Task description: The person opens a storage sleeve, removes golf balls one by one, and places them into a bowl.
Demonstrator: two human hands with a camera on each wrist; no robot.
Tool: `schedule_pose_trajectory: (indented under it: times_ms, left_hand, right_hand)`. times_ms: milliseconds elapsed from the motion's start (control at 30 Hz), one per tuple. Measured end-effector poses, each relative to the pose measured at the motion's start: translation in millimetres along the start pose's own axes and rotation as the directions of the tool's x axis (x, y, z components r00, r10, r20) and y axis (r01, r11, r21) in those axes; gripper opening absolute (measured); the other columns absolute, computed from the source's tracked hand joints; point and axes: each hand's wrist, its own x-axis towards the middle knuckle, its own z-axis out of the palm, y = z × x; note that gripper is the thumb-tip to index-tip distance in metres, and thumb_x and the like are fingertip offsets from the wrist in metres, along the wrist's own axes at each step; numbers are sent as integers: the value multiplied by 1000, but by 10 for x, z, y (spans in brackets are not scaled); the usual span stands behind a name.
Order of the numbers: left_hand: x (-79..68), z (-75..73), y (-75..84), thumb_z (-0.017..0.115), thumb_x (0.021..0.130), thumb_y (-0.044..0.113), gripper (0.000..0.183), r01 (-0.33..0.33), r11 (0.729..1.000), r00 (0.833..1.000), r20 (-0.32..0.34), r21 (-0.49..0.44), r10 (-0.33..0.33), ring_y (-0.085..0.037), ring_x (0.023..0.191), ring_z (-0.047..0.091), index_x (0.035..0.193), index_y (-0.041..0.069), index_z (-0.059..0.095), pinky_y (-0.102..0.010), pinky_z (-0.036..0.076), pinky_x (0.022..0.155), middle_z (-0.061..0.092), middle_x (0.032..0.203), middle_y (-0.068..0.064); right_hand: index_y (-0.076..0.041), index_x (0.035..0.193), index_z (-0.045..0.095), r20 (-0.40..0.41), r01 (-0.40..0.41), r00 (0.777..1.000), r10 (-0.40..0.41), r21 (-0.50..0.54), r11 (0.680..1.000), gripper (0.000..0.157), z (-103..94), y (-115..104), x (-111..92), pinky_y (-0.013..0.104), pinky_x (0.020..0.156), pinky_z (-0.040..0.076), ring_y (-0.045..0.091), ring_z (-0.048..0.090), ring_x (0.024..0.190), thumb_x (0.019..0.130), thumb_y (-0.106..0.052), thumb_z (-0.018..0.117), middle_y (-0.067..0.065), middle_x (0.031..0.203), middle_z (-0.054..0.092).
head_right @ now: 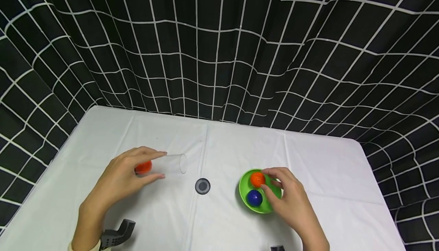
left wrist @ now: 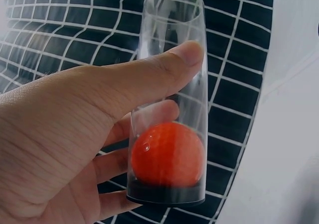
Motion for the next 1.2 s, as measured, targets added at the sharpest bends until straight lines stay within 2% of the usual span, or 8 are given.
schedule_pose_trajectory:
  times_ms: [133, 467, 600, 733, 833, 1000, 1200]
  left_hand:
    - [1, -3, 11, 94, 81, 33, 51, -7, 1000, 1000, 3, -2, 7, -15, 106, 72, 129, 30, 77, -40, 59, 89, 77, 121, 8]
    - [4, 44, 11, 93, 82, 30, 51, -11, 1000, 999, 37, -6, 11, -11, 102, 69, 130, 31, 76, -39, 56, 91, 76, 121, 11]
    - [-1, 34, 13, 93, 82, 28, 51, -13, 1000, 998, 63, 22, 11, -9, 93, 62, 131, 31, 76, -39, 54, 90, 75, 117, 13]
    - [-20, 26, 21, 92, 83, 27, 51, -8, 999, 997, 78, 41, 5, -7, 87, 58, 131, 32, 76, -38, 53, 89, 74, 115, 14]
    - [-23, 28, 34, 92, 83, 28, 51, -15, 999, 997, 74, 42, 12, -7, 90, 61, 131, 32, 76, -38, 54, 89, 75, 116, 14]
    - [-18, 25, 86, 92, 83, 30, 53, -31, 998, 997, 74, 57, 27, -6, 91, 60, 133, 34, 75, -37, 53, 90, 75, 115, 14]
    - [-42, -5, 164, 91, 84, 30, 54, -41, 997, 996, 78, 71, 35, -6, 88, 53, 134, 36, 73, -38, 48, 97, 71, 113, 14]
  right_hand:
    - [-8, 121, 73, -23, 3, 1000, -3, -9, 1000, 38, -17, -2, -8, -2, 95, 45, 4, 71, 103, 86, 0, 85, 6, 118, 72]
    - [-10, 121, 73, -32, -20, 999, 21, 40, 999, 31, -51, -74, -38, -2, 97, 44, -8, 66, 108, 92, -5, 81, 4, 120, 72]
    - [-11, 122, 73, -10, -14, 1000, 15, 95, 995, 28, -25, -151, -19, 2, 97, 48, -6, 68, 108, 95, -5, 78, 5, 120, 73]
    - [-17, 122, 73, 26, -6, 1000, 2, 170, 985, 26, 45, -248, 3, 7, 96, 52, 0, 72, 107, 98, -8, 75, 1, 119, 74]
    - [-16, 122, 73, 28, 13, 999, -20, 242, 970, 26, 100, -315, 7, 10, 95, 54, 2, 73, 106, 99, -6, 73, 1, 117, 74]
    - [-5, 122, 71, 20, 29, 999, -39, 370, 928, 25, 191, -382, 16, 15, 96, 57, 8, 73, 107, 98, 1, 71, 6, 118, 72]
    - [-8, 122, 71, 20, 11, 1000, -23, 468, 884, 25, 339, -477, 52, 18, 95, 59, 8, 73, 109, 99, 1, 70, -7, 119, 70]
